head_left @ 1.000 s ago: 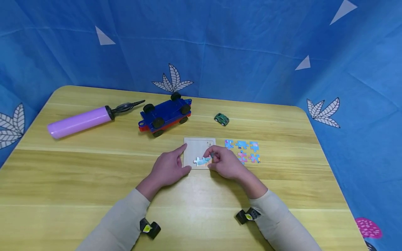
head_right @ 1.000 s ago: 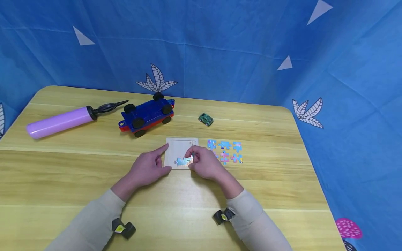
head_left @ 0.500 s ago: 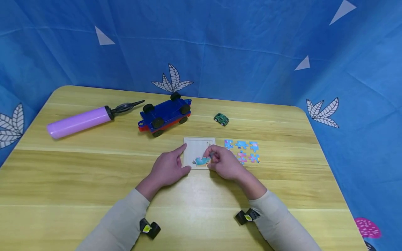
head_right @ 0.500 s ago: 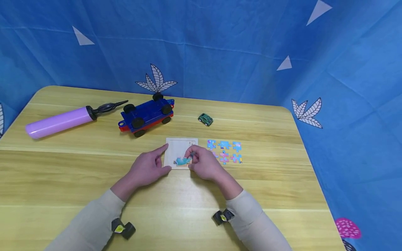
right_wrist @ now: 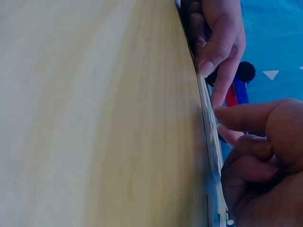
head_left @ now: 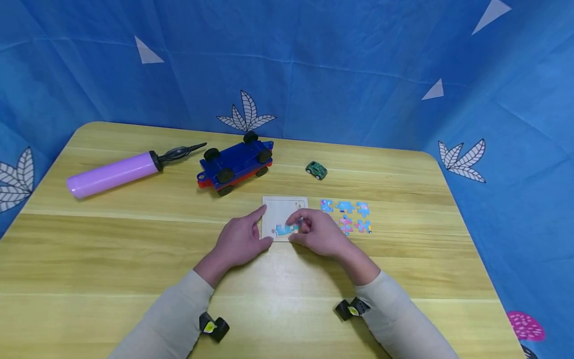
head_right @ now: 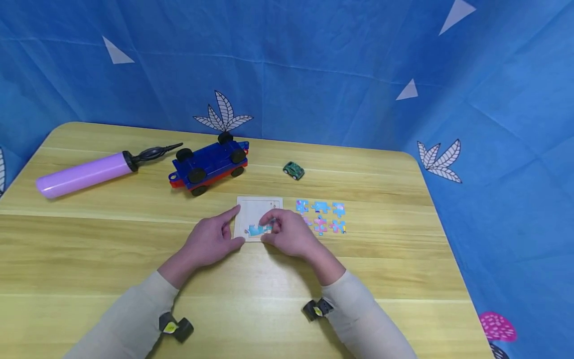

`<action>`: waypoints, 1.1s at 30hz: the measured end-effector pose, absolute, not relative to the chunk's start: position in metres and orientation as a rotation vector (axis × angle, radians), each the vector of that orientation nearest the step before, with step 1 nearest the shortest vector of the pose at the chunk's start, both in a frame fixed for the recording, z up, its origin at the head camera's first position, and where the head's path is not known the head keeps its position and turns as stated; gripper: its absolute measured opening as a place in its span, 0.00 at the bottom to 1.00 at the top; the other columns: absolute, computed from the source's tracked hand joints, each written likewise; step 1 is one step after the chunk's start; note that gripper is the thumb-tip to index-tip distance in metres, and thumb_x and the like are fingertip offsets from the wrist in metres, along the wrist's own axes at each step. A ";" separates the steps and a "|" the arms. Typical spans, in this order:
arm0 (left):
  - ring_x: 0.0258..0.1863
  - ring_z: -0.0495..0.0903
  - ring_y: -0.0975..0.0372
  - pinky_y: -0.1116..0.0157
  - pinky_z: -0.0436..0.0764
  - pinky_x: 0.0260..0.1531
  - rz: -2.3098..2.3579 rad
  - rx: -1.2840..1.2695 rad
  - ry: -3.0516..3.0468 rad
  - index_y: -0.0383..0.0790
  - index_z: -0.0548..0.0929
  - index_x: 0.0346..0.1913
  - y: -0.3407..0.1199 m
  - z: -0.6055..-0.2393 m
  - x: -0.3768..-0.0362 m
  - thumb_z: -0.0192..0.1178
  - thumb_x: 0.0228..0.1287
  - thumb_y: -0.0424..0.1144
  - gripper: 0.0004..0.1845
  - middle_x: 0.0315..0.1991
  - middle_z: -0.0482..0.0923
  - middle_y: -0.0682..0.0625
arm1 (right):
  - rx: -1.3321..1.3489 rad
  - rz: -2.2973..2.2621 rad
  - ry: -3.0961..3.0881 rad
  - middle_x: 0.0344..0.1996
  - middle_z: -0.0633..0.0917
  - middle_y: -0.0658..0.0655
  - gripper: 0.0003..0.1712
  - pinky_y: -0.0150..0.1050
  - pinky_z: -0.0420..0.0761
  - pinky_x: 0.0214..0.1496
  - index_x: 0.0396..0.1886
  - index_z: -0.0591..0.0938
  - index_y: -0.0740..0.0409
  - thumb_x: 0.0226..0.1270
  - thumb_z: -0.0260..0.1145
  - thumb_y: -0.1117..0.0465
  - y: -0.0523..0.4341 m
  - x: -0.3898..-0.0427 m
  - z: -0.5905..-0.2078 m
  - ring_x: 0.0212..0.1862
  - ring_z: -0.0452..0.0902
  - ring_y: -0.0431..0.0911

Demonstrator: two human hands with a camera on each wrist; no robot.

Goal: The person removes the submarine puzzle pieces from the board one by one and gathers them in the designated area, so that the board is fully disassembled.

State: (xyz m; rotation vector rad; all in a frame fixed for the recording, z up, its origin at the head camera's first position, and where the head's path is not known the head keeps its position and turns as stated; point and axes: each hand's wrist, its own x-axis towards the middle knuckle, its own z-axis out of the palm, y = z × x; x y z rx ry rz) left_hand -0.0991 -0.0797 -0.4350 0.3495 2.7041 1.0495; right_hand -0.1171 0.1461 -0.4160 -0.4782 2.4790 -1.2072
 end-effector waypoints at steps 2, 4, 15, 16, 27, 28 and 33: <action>0.19 0.70 0.61 0.62 0.67 0.23 1.051 0.343 2.701 0.40 0.66 0.75 -0.080 -0.435 -0.100 0.71 0.58 0.49 0.43 0.20 0.72 0.55 | -0.471 -1.202 2.486 0.15 0.67 0.48 0.14 0.41 0.70 0.35 0.46 0.85 0.57 0.59 0.74 0.67 0.144 -0.118 -0.416 0.20 0.62 0.41; 0.19 0.70 0.61 0.62 0.67 0.23 1.047 0.335 2.697 0.40 0.66 0.75 -0.080 -0.436 -0.100 0.71 0.59 0.49 0.43 0.20 0.72 0.55 | -0.454 -1.193 2.497 0.15 0.68 0.48 0.14 0.41 0.71 0.36 0.45 0.85 0.57 0.59 0.75 0.67 0.143 -0.119 -0.416 0.20 0.63 0.41; 0.19 0.70 0.61 0.62 0.67 0.24 1.042 0.327 2.701 0.40 0.66 0.76 -0.079 -0.435 -0.099 0.71 0.58 0.49 0.44 0.20 0.72 0.55 | -0.401 -1.207 2.514 0.15 0.68 0.48 0.13 0.41 0.68 0.33 0.44 0.85 0.56 0.59 0.75 0.66 0.138 -0.123 -0.417 0.19 0.61 0.42; 0.19 0.70 0.61 0.62 0.67 0.24 1.043 0.326 2.700 0.41 0.66 0.76 -0.079 -0.435 -0.099 0.71 0.58 0.49 0.44 0.20 0.72 0.55 | -0.409 -1.209 2.513 0.15 0.68 0.48 0.13 0.41 0.68 0.33 0.44 0.85 0.56 0.59 0.75 0.66 0.138 -0.123 -0.418 0.19 0.61 0.42; 0.19 0.70 0.61 0.62 0.67 0.23 1.046 0.334 2.700 0.40 0.66 0.76 -0.079 -0.436 -0.100 0.71 0.59 0.49 0.44 0.20 0.72 0.55 | -0.449 -1.165 2.487 0.13 0.67 0.48 0.14 0.40 0.66 0.29 0.46 0.84 0.57 0.61 0.74 0.65 0.136 -0.125 -0.415 0.17 0.59 0.41; 0.19 0.70 0.61 0.62 0.67 0.23 1.049 0.337 2.701 0.40 0.66 0.75 -0.079 -0.435 -0.100 0.71 0.58 0.49 0.44 0.20 0.72 0.55 | -0.445 -1.163 2.486 0.14 0.68 0.48 0.14 0.40 0.66 0.29 0.46 0.84 0.57 0.61 0.74 0.65 0.136 -0.125 -0.415 0.17 0.60 0.41; 0.18 0.70 0.61 0.62 0.67 0.23 1.050 0.344 2.706 0.40 0.66 0.75 -0.079 -0.435 -0.099 0.71 0.58 0.49 0.44 0.19 0.71 0.55 | -0.436 -1.148 2.499 0.13 0.69 0.49 0.13 0.39 0.65 0.26 0.46 0.84 0.56 0.62 0.74 0.64 0.135 -0.126 -0.416 0.16 0.61 0.41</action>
